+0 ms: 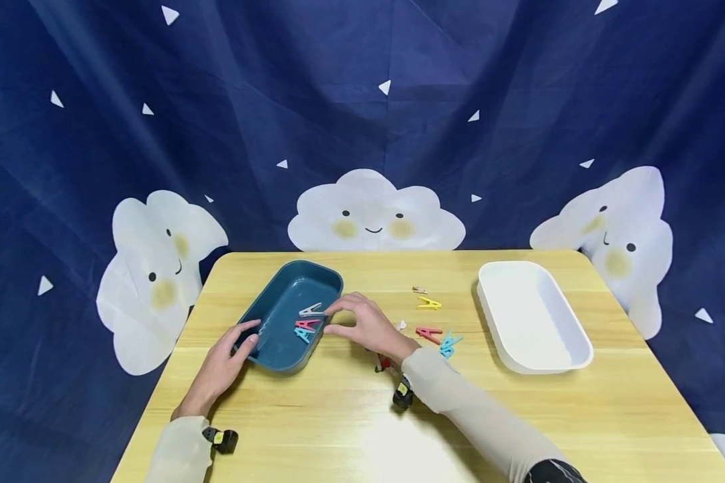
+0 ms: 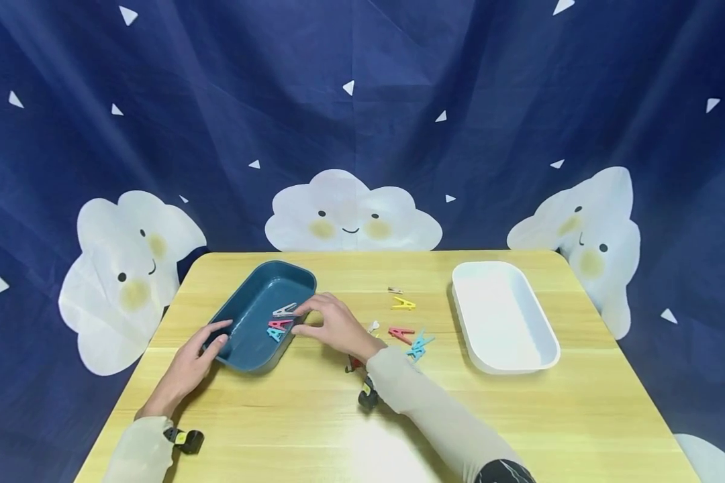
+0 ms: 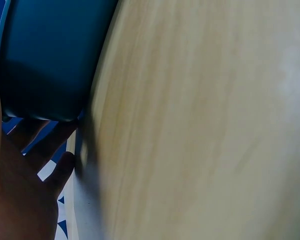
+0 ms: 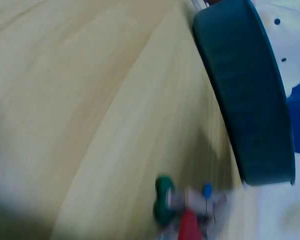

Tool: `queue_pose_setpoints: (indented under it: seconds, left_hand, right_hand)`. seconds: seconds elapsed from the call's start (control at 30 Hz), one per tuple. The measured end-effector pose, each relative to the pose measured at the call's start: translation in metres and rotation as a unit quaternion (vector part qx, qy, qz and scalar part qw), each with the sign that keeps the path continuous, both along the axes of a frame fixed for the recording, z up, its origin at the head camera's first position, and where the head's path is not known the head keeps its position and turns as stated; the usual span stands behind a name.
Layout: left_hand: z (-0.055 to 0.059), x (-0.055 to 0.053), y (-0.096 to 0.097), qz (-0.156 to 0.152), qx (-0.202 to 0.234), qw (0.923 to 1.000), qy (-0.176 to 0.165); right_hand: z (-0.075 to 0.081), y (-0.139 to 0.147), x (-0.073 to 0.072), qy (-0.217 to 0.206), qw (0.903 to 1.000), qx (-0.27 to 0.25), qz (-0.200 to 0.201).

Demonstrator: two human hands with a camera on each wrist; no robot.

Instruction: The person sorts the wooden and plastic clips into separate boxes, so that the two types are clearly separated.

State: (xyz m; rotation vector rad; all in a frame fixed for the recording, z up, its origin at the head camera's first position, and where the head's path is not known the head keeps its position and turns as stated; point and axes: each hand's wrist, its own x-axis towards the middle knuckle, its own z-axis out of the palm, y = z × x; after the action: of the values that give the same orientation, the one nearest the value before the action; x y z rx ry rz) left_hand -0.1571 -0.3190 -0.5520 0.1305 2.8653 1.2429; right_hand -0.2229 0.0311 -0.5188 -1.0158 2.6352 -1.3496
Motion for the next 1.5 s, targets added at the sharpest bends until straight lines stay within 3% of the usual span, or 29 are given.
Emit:
queue_pose_setpoints:
  seconds: [0.6,0.8,1.27,1.5]
  left_hand:
    - [-0.001,-0.001,0.0,-0.004,0.002,1.0,0.004]
    - [-0.002,-0.003,-0.001,-0.005,0.005,1.0,0.005]
    - [0.0,-0.003,-0.002,-0.005,0.011,0.9999,0.005]
    - [-0.001,-0.003,-0.002,-0.004,0.012,0.9999,0.004]
  right_hand:
    - [0.001,0.072,0.014,0.038,0.9976,-0.007,-0.057]
    - [-0.005,0.091,0.017,0.044,0.9964,-0.006,-0.072]
    - [-0.02,0.128,0.032,0.015,0.9931,0.002,-0.116]
    - [-0.028,0.144,0.038,0.04,0.9932,0.005,-0.109]
